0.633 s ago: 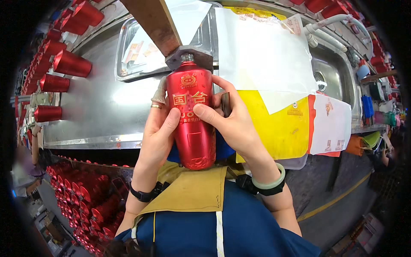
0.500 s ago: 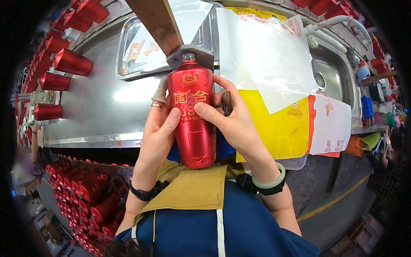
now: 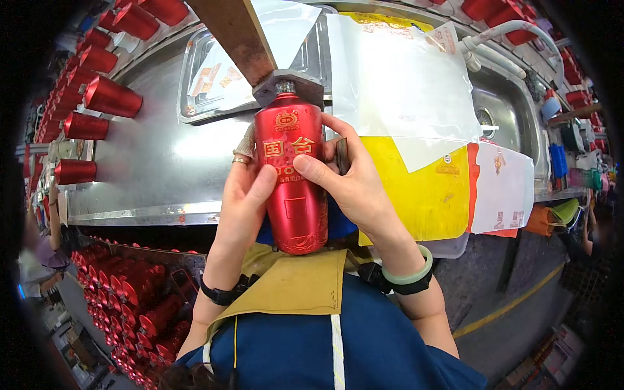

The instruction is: Applying decorative labels and authenticity stickers to red liquor bottles on a production line.

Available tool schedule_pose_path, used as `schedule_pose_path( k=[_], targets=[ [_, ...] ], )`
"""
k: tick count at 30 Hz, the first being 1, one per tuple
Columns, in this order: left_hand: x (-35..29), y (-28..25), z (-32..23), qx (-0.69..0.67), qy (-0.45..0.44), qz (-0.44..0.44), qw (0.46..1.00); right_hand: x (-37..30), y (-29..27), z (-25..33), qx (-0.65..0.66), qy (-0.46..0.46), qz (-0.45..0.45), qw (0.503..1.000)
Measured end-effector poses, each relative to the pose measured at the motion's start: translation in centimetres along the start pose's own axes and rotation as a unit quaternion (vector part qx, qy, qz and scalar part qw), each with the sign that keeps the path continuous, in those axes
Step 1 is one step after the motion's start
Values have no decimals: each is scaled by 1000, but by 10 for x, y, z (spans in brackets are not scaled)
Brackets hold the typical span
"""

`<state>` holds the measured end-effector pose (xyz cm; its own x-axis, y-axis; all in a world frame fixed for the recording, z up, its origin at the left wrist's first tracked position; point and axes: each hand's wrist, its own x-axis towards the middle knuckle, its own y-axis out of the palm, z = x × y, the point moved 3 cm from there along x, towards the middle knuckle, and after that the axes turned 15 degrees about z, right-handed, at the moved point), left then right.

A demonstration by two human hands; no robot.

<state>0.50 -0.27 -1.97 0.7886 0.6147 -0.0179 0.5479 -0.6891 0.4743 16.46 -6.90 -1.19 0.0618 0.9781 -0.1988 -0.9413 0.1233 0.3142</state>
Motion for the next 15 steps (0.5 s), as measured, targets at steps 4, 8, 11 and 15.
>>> schedule_pose_path(
  k=[4,8,11,15],
  targets=[
    [1,4,-1,44,-19,-26,998,0,0,1,-9,3,5,1000],
    [11,3,-9,-17,4,-40,999,1,2,7,16,15,2,1000],
    [19,3,-9,26,-13,-58,998,2,5,9,11,27,-10,1000],
    [18,2,-7,22,-19,-56,998,2,6,7,-10,12,-16,1000]
  ],
)
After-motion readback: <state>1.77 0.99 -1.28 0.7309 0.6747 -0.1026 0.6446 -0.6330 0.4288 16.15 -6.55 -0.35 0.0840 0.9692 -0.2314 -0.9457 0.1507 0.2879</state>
